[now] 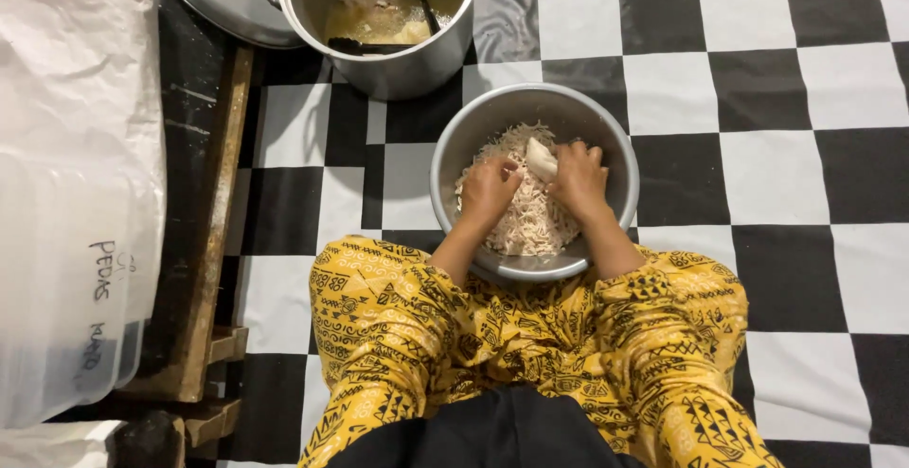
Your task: Shredding cooked chicken meat by hand into a plastic bowl for food preparation.
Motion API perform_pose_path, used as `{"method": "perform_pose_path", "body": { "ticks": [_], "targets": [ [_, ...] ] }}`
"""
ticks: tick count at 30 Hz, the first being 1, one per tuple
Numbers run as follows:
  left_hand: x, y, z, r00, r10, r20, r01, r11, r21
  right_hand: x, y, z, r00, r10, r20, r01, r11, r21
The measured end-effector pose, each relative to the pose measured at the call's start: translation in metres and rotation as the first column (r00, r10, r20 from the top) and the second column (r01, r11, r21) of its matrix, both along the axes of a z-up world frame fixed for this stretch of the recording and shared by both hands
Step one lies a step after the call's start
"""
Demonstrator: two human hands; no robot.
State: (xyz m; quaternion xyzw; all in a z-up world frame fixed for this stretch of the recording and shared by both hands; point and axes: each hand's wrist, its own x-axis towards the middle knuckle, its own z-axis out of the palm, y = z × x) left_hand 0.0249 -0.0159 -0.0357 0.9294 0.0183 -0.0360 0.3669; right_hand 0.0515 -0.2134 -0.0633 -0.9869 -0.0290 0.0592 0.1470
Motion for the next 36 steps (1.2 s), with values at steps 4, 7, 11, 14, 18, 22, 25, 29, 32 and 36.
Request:
{"method": "perform_pose_path", "body": {
  "ticks": [4,7,11,14,18,22,25,29,32,36],
  "targets": [
    [0.002,-0.005,0.008,0.994,-0.027,-0.101,0.013,0.991,-0.137,-0.003,-0.002,-0.013,0.993,0.026,0.116,-0.031,0.999,0.040],
    [-0.001,-0.012,0.029,0.924,-0.110,-0.367,-0.187,0.706,-0.683,-0.012,0.012,-0.008,0.893,0.052,0.447,-0.067,0.998,0.018],
    [0.002,-0.005,0.020,0.956,-0.001,-0.293,-0.250,0.516,-0.819,-0.033,0.028,0.043,0.800,0.088,0.593,-0.220,0.963,0.154],
    [-0.006,-0.003,0.036,0.982,0.065,-0.180,-0.187,0.513,-0.838,-0.054,0.029,0.098,0.909,-0.043,0.414,-0.202,0.824,0.530],
    [-0.015,-0.013,0.038,0.998,-0.064,0.025,0.052,0.475,-0.878,-0.052,0.009,0.094,0.973,-0.230,-0.035,0.164,0.569,0.806],
    [-0.014,-0.009,0.031,0.994,-0.092,0.058,0.094,0.448,-0.889,-0.054,0.007,0.082,0.960,-0.233,-0.155,0.232,0.352,0.907],
    [-0.014,-0.006,0.050,0.994,-0.113,0.000,0.039,0.340,-0.939,-0.055,0.025,0.092,0.984,-0.074,-0.161,0.171,0.167,0.971],
    [-0.005,-0.009,0.036,0.995,-0.091,-0.029,-0.003,0.269,-0.963,-0.045,0.017,0.079,0.964,-0.121,-0.238,0.251,0.100,0.963],
    [-0.005,-0.005,0.041,1.000,-0.013,-0.020,-0.016,0.248,-0.969,-0.039,-0.004,0.056,0.977,-0.212,0.015,0.078,0.422,0.903],
    [-0.006,-0.002,0.044,0.997,0.082,-0.016,-0.037,0.262,-0.964,-0.039,-0.005,0.059,0.960,-0.188,0.205,0.014,0.768,0.641]
  ]
}}
